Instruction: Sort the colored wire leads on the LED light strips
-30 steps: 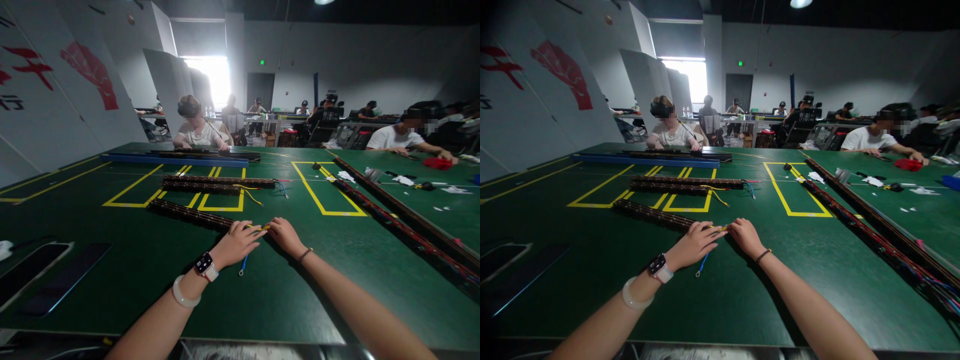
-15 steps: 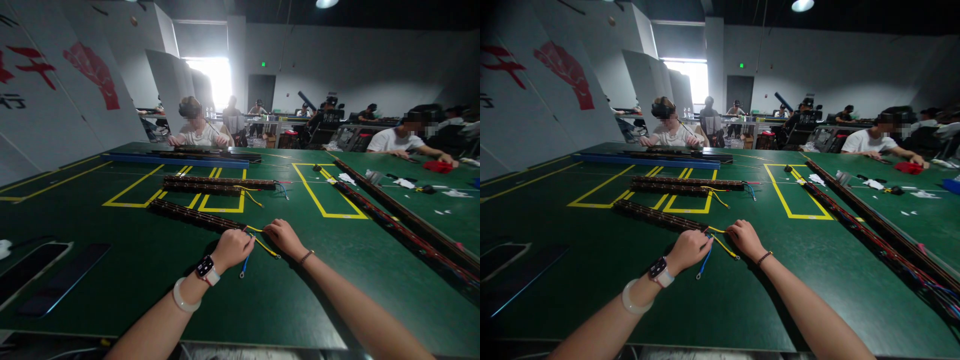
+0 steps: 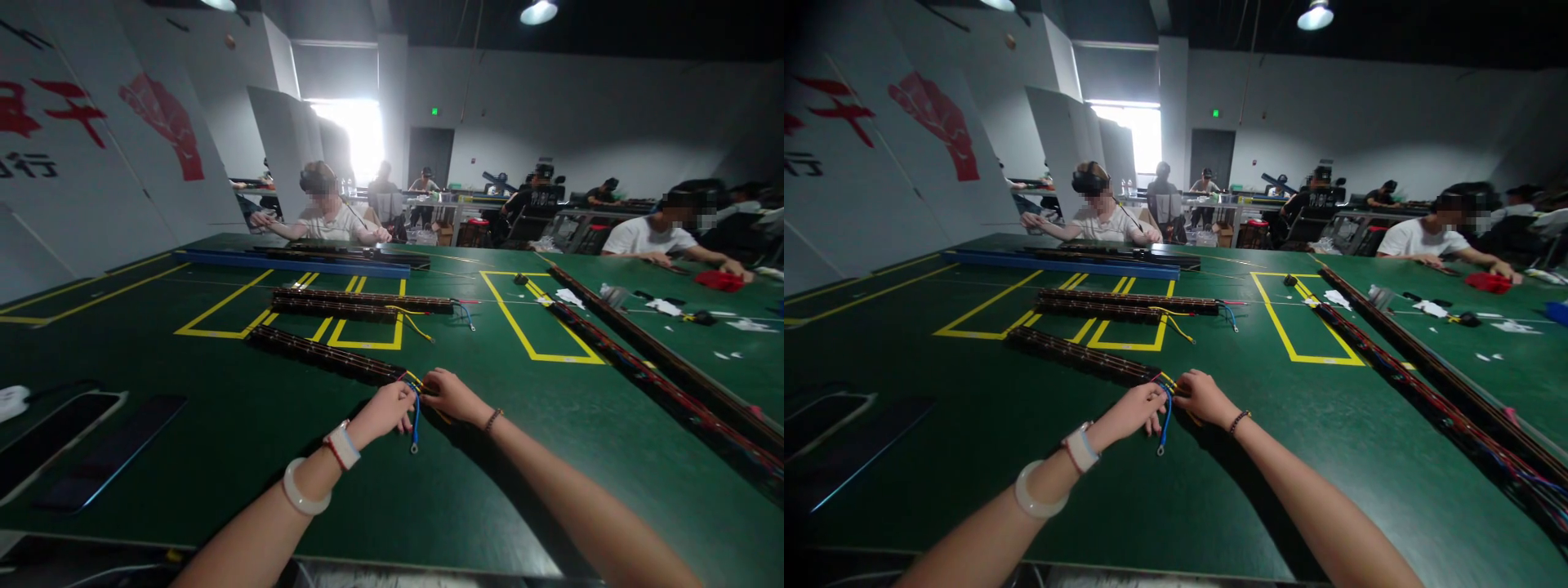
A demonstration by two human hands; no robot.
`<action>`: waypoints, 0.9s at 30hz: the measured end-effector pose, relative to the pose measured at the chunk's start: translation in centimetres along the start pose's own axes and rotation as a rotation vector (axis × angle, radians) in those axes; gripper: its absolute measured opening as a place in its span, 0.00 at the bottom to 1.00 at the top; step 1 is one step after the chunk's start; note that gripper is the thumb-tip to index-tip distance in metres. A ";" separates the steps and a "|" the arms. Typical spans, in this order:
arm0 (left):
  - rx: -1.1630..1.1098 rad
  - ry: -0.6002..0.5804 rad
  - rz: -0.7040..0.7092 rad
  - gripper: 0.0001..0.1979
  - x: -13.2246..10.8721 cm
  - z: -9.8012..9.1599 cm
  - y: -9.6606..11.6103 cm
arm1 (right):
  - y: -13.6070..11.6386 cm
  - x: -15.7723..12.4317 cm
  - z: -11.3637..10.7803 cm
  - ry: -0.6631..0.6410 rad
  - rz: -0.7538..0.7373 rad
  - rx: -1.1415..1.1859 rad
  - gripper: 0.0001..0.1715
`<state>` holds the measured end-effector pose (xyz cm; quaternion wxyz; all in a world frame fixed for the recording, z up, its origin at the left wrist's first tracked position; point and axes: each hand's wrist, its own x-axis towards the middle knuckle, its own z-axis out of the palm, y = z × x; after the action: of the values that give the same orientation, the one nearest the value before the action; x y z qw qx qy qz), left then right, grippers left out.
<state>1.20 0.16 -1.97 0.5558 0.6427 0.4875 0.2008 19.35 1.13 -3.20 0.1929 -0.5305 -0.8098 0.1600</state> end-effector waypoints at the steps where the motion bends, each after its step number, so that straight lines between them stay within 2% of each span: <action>1: -0.089 -0.032 -0.022 0.06 0.0 0.1 0.0 | -0.2 0.1 -0.3 0.004 0.005 0.007 0.05; 4: -0.291 -0.111 -0.046 0.04 -0.1 0.3 0.0 | -1.1 0.1 -1.3 0.012 -0.017 -0.055 0.04; 8: -0.461 -0.147 -0.013 0.08 -0.3 0.6 -0.1 | -3.0 -0.2 -1.9 -0.009 -0.052 -0.357 0.08; 11: -0.546 -0.094 0.076 0.15 0.0 1.2 -0.6 | -4.4 -0.6 -1.0 -0.039 -0.114 -0.565 0.08; 14: -0.602 -0.065 0.124 0.20 0.4 1.7 -1.0 | -5.5 -1.1 0.3 -0.028 -0.169 -0.662 0.11; 19: -0.563 0.026 0.113 0.24 0.5 1.8 -1.3 | -6.5 -1.9 1.0 0.018 -0.128 -0.623 0.17; 23: -0.509 0.008 0.089 0.24 0.7 1.6 -1.7 | -6.7 -2.2 -0.1 0.015 -0.059 -0.534 0.15; 27: -0.489 0.021 0.076 0.22 0.8 1.6 -1.8 | -6.9 -2.8 -0.5 -0.032 -0.068 -0.510 0.16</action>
<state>2.10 -0.15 -4.36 0.6817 0.5048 0.4058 0.3404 15.13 -4.12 0.08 0.0452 -0.5317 -0.8444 -0.0477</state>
